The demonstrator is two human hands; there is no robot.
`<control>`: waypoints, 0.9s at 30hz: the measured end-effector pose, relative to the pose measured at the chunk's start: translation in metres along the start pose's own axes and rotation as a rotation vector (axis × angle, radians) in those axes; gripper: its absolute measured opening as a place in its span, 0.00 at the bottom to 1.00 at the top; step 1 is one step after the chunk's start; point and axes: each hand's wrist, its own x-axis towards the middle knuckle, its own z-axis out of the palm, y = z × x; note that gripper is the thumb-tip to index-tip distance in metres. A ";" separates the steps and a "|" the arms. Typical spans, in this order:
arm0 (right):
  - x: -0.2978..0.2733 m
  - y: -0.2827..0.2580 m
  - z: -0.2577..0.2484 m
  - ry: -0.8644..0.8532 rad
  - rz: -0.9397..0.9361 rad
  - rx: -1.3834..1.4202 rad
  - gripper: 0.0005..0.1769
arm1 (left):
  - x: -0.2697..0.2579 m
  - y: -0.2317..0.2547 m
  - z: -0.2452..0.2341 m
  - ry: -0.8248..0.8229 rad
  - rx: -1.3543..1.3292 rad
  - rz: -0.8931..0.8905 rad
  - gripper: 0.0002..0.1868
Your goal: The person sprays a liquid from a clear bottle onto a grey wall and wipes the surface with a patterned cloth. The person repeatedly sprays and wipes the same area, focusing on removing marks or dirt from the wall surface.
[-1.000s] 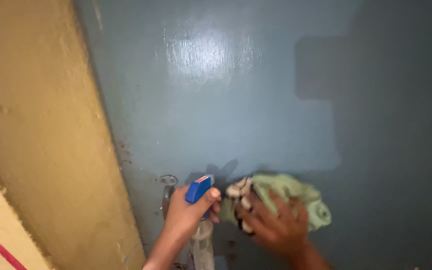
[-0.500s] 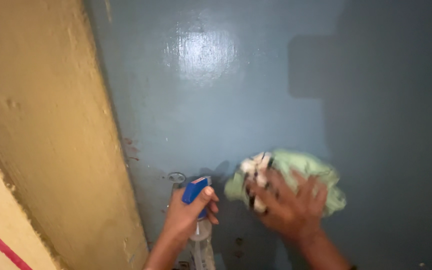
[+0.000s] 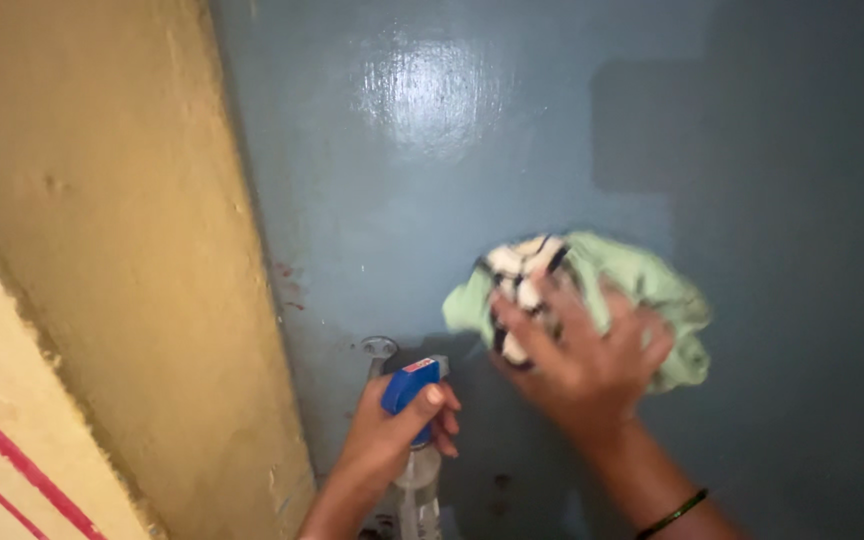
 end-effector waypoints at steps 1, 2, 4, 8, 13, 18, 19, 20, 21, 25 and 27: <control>-0.008 -0.008 0.001 0.009 -0.018 0.002 0.23 | -0.001 0.001 0.001 0.017 0.001 0.018 0.26; -0.017 -0.015 0.001 0.018 -0.035 0.007 0.21 | -0.003 0.004 0.001 0.036 0.003 0.034 0.27; -0.037 -0.026 0.001 0.026 -0.076 0.019 0.17 | -0.006 0.009 0.001 0.068 0.005 0.045 0.28; -0.085 -0.042 0.006 -0.029 -0.187 0.145 0.15 | -0.011 0.023 0.002 0.091 -0.029 0.070 0.29; -0.133 -0.066 -0.004 -0.102 -0.378 0.203 0.14 | -0.023 0.039 0.005 0.077 -0.011 0.086 0.31; -0.114 -0.064 -0.008 -0.107 -0.363 0.269 0.14 | -0.032 0.047 0.002 0.071 0.026 0.066 0.32; -0.105 -0.064 -0.009 -0.115 -0.342 0.270 0.14 | -0.033 0.046 0.001 0.081 0.023 0.062 0.32; -0.093 -0.062 -0.009 -0.123 -0.326 0.268 0.13 | -0.033 0.045 0.000 0.089 0.018 0.061 0.32; -0.078 -0.059 -0.009 -0.116 -0.280 0.238 0.15 | -0.033 0.045 -0.002 0.098 0.012 0.059 0.33; -0.008 -0.053 -0.005 -0.161 -0.096 0.158 0.27 | -0.034 0.043 -0.011 0.108 0.043 0.024 0.34; 0.023 -0.046 -0.003 -0.123 -0.029 0.173 0.28 | -0.036 0.043 -0.015 0.108 0.038 0.046 0.34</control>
